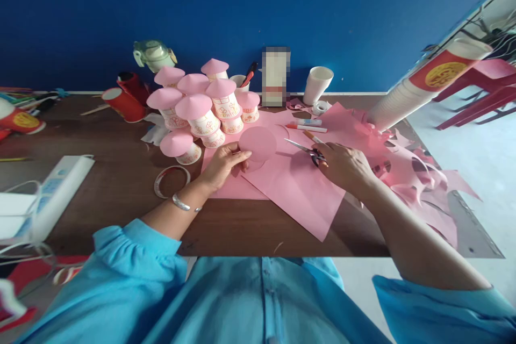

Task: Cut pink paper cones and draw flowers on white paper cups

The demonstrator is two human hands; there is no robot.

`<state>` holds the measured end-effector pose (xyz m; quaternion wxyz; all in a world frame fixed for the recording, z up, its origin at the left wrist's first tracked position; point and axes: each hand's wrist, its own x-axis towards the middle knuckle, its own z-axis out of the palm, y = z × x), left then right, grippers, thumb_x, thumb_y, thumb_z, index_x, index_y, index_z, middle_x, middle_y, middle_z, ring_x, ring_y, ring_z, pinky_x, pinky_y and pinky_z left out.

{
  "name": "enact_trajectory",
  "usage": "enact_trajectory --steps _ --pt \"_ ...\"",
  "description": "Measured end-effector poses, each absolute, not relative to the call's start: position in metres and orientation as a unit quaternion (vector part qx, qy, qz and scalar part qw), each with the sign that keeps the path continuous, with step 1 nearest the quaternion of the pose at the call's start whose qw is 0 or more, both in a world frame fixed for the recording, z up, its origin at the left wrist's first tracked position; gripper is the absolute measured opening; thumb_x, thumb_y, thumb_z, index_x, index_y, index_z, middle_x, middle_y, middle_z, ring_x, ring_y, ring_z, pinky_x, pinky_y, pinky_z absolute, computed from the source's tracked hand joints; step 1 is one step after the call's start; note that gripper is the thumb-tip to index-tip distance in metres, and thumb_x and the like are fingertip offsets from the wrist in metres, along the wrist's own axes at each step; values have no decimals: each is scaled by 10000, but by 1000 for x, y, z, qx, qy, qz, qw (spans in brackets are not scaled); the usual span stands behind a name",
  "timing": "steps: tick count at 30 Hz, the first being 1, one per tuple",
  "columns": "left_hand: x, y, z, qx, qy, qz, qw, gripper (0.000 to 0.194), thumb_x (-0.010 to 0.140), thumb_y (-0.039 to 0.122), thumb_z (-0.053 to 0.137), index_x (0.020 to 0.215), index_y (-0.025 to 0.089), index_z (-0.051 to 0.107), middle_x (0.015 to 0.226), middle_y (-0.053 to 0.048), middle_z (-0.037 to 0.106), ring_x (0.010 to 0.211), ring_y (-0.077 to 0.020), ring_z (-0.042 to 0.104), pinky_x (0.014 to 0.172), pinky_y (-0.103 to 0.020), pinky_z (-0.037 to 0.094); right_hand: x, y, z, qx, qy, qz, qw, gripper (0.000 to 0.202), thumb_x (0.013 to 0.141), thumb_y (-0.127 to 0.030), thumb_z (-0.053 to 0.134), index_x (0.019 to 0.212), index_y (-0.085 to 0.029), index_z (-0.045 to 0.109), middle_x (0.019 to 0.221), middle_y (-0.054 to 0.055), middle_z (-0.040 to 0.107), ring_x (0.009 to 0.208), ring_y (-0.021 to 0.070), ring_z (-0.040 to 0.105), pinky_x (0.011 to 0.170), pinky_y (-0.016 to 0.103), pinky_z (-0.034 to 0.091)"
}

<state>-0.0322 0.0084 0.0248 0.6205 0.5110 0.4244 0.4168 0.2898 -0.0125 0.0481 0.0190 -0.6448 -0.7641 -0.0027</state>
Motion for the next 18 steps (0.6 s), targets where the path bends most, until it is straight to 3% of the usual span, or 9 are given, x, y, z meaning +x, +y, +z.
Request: enact_trajectory --steps 2,5,7,13,18 --pt "-32 9 24 488 431 430 626 317 775 438 825 764 172 653 599 11 643 517 -112 578 414 -202 367 290 -10 48 -657 -741 77 112 399 880 -234 643 1276 -250 681 1016 76 801 888 278 745 689 339 507" --pt "-33 10 21 479 430 450 619 339 767 453 838 763 169 654 592 18 627 495 -102 560 407 -203 347 278 -6 48 -609 -647 317 331 387 832 -367 745 1178 -219 655 955 64 797 812 236 739 684 331 538" --pt "-32 10 20 484 421 461 613 348 773 461 841 757 168 654 591 23 616 494 -97 555 418 -205 350 262 -6 49 -538 -552 465 436 505 751 -470 842 1129 -216 620 923 60 788 798 220 727 655 313 533" --pt "-28 2 23 528 422 440 591 377 811 486 826 726 165 649 590 22 597 490 -86 507 435 -211 339 205 -11 40 -442 -426 626 482 596 596 -421 979 1035 -232 624 818 -23 714 791 177 712 731 303 535" --pt "-26 -1 30 562 409 427 578 328 822 455 823 935 154 755 722 10 660 631 -107 566 578 -227 476 191 -13 28 -445 -406 636 482 555 596 -397 966 983 -229 606 754 -59 667 670 139 665 671 290 533"
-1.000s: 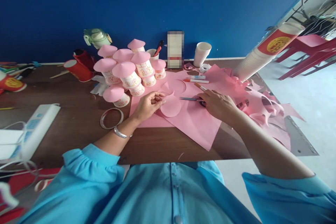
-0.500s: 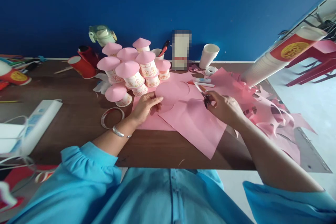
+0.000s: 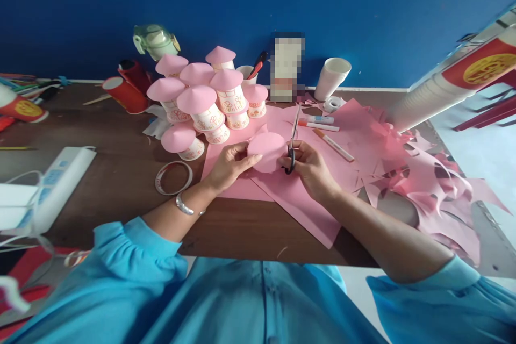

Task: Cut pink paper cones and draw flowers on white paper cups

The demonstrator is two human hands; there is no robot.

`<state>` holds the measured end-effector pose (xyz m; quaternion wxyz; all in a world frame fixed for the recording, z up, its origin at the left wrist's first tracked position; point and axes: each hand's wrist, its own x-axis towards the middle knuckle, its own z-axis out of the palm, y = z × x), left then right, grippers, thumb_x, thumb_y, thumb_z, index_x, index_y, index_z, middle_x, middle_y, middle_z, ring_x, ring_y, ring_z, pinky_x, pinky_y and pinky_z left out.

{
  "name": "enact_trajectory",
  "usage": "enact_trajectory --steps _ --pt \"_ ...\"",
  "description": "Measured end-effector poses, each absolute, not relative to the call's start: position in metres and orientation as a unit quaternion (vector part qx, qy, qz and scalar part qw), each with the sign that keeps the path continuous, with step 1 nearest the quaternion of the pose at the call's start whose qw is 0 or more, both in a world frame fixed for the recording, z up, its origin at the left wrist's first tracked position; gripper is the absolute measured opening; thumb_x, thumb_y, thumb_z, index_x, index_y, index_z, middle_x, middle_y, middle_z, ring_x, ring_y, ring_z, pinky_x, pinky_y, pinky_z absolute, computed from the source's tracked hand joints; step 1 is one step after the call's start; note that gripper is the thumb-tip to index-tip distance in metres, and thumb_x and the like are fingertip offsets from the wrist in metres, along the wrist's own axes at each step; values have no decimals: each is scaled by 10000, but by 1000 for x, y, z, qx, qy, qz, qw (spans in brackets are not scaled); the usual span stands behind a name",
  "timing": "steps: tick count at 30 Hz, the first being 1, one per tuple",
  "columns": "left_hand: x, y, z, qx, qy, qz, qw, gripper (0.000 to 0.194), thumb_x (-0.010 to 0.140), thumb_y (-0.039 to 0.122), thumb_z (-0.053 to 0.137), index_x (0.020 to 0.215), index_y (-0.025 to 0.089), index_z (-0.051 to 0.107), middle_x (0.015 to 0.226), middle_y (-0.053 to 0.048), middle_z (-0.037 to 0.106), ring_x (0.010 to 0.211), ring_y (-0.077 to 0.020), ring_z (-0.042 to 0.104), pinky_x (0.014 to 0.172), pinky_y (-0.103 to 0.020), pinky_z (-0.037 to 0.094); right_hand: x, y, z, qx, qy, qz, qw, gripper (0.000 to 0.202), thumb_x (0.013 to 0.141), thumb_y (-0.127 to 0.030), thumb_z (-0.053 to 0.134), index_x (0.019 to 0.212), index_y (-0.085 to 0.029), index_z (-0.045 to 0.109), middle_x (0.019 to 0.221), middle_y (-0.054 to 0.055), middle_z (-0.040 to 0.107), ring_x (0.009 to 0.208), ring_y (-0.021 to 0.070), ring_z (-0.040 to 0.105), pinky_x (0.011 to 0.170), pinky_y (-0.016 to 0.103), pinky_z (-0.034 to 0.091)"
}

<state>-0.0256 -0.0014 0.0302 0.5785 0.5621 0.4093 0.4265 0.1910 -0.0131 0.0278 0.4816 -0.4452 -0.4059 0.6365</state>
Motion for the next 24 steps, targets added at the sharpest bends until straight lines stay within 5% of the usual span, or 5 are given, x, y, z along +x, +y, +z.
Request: enact_trajectory --steps 2,7,12,19,24 --pt "-25 -1 31 562 413 428 574 337 817 454 825 951 152 760 767 -2 681 691 -125 597 631 -242 511 191 -14 27 -449 -415 628 482 560 588 -401 965 982 -232 605 740 -65 657 662 135 653 660 286 534" --pt "-25 0 26 542 432 411 592 342 799 462 833 784 160 672 565 51 530 470 -78 453 436 -209 371 192 -18 33 -436 -452 614 478 563 599 -419 968 1003 -233 622 758 -53 652 690 129 631 644 264 514" --pt "-28 4 18 479 430 456 615 345 763 449 868 813 161 683 639 33 602 479 -65 493 452 -193 398 213 -13 41 -466 -514 547 469 549 681 -516 918 1079 -231 671 826 -12 673 741 150 612 625 275 482" --pt "-33 11 22 427 442 502 609 368 685 431 910 853 167 715 675 33 636 482 -56 488 460 -190 428 254 4 51 -516 -641 492 284 604 631 -665 902 1007 -204 797 864 64 755 779 217 665 737 373 543" --pt "-33 10 23 459 421 501 602 345 710 432 897 808 154 718 695 13 645 531 -74 516 469 -202 435 255 1 55 -514 -682 473 218 551 655 -617 888 1034 -220 835 880 71 789 796 232 697 740 362 572"
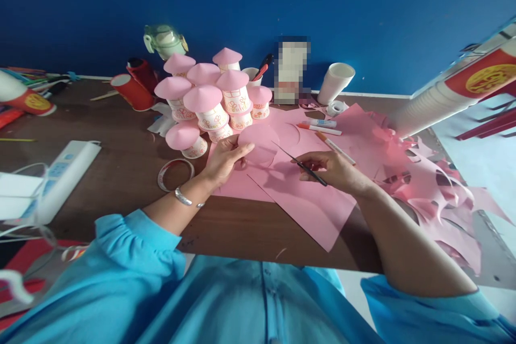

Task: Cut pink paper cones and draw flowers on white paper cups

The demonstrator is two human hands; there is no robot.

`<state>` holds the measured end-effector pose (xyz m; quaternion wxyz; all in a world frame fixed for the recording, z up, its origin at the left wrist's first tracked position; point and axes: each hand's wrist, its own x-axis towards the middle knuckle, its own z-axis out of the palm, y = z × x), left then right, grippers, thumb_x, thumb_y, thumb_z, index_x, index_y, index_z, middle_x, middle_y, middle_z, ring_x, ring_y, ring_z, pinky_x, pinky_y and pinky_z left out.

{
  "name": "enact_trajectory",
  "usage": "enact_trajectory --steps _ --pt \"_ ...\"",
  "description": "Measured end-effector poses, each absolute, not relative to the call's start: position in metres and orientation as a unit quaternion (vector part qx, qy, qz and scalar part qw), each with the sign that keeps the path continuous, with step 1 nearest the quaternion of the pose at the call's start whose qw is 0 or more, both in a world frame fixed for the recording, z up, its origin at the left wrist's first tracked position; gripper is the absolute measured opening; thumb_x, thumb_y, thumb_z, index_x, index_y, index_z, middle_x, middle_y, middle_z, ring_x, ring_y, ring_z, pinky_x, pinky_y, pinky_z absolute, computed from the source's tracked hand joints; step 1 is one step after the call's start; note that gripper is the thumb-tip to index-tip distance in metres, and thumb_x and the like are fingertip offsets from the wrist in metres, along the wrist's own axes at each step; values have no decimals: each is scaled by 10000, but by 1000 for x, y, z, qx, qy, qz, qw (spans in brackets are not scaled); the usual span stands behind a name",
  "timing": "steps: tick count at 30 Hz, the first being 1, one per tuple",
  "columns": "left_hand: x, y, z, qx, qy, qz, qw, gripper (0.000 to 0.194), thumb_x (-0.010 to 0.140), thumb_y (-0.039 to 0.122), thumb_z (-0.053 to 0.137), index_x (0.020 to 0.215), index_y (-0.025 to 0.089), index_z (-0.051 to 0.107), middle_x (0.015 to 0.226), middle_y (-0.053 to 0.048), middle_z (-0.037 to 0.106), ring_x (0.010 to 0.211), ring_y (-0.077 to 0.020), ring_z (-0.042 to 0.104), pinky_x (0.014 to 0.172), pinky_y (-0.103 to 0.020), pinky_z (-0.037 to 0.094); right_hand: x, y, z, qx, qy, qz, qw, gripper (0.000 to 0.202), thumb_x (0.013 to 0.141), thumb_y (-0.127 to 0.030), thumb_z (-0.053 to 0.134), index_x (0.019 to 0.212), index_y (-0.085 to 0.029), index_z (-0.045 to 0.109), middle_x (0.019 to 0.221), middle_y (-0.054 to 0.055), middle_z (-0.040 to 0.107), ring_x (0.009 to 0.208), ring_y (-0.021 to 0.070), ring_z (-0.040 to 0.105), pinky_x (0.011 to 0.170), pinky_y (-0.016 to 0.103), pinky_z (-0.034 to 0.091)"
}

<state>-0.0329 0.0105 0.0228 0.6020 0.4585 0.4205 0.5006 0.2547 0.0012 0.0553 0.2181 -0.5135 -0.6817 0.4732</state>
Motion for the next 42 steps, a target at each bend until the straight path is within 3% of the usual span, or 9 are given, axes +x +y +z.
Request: enact_trajectory --steps 10,23,30,38,42 --pt "-36 11 18 495 408 478 600 324 764 439 873 809 159 716 672 27 595 533 -73 486 474 -209 420 247 -4 48 -477 -679 504 238 387 701 -485 871 992 -230 867 847 65 815 737 224 703 657 338 593" --pt "-38 12 15 510 396 471 601 329 808 429 848 788 155 668 667 33 565 545 -73 497 489 -204 410 247 -6 45 -466 -655 544 241 372 703 -463 874 978 -212 869 857 68 818 736 201 714 655 308 594" --pt "-39 14 12 518 390 470 600 310 804 423 840 797 162 674 682 24 578 586 -99 518 547 -237 435 244 -7 51 -470 -630 572 232 342 697 -450 875 931 -201 864 759 46 781 733 206 745 630 292 593" --pt "-39 13 13 516 391 470 600 308 816 419 832 788 168 655 686 28 575 575 -94 517 533 -231 445 244 -7 49 -465 -638 564 243 455 656 -547 921 942 -197 867 683 29 746 627 168 675 593 301 594" --pt "-38 13 15 516 393 467 601 300 817 425 829 812 164 680 695 22 588 579 -96 523 540 -235 456 244 -7 49 -464 -633 570 242 434 647 -524 929 928 -199 867 703 38 756 654 180 698 610 306 606"
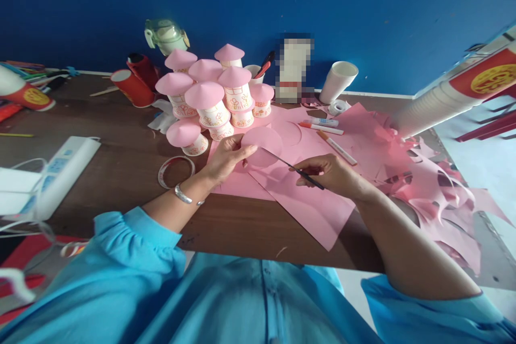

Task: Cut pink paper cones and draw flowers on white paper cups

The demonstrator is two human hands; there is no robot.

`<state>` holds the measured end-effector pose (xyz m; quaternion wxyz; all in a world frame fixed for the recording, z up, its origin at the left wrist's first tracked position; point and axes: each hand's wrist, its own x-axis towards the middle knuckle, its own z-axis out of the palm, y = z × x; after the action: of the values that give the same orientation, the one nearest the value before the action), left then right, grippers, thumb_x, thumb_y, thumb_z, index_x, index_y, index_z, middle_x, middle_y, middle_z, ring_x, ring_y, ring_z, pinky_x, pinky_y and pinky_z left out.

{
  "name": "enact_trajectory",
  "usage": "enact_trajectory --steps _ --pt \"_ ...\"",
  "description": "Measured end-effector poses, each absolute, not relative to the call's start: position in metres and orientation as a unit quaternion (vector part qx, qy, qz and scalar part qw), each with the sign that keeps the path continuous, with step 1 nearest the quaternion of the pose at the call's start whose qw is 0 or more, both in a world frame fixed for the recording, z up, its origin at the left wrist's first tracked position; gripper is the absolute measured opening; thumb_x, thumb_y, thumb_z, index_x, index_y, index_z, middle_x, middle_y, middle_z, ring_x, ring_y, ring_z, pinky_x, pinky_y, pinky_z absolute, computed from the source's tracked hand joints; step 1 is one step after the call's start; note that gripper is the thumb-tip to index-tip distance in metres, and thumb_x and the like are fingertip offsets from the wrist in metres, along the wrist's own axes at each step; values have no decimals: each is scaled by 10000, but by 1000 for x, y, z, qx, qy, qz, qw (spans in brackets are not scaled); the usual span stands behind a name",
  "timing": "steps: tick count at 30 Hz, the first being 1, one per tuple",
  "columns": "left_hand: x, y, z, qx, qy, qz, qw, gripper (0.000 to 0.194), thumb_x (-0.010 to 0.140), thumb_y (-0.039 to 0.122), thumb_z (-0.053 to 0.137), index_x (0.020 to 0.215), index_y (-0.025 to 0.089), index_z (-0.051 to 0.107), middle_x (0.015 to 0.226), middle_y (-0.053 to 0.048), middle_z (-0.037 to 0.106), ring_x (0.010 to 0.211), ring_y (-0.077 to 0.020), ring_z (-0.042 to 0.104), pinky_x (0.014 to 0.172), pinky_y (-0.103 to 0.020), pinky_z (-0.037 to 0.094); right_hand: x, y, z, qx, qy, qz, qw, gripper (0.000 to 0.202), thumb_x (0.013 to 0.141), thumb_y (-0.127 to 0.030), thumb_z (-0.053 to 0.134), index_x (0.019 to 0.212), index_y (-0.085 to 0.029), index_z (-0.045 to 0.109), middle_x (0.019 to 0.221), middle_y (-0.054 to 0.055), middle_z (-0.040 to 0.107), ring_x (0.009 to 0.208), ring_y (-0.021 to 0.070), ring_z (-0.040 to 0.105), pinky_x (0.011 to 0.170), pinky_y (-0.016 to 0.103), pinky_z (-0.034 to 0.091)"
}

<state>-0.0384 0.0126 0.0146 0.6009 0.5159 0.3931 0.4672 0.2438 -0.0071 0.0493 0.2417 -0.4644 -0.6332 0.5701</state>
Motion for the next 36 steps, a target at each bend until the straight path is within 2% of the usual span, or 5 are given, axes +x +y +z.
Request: enact_trajectory --steps 7,22,27,31,36 --pt "-38 12 14 514 391 464 607 302 804 413 841 794 160 678 680 25 579 566 -88 513 515 -221 444 241 -8 51 -461 -643 561 243 306 681 -416 895 910 -215 865 686 21 745 622 160 670 590 296 586" --pt "-37 11 16 511 392 465 608 284 794 412 837 813 160 709 700 12 600 608 -102 522 537 -220 453 242 -9 51 -463 -632 574 237 318 690 -419 893 933 -215 864 641 15 720 591 157 661 563 290 567" --pt "-37 11 17 506 398 469 605 294 772 413 852 821 153 723 702 5 632 592 -100 525 523 -225 450 243 -6 47 -458 -653 557 230 334 694 -443 873 927 -205 854 712 29 751 618 158 656 592 304 575" --pt "-34 11 23 471 406 495 607 327 728 425 881 807 155 715 715 8 643 571 -90 528 488 -223 450 253 -2 46 -476 -720 462 203 325 761 -471 818 966 -220 833 677 14 722 578 157 616 556 300 507" --pt "-32 11 27 438 414 513 611 366 686 428 913 850 158 727 717 29 649 523 -61 498 466 -199 448 275 5 48 -572 -788 179 138 307 842 -369 768 1130 -265 743 867 40 790 775 248 726 648 317 476"
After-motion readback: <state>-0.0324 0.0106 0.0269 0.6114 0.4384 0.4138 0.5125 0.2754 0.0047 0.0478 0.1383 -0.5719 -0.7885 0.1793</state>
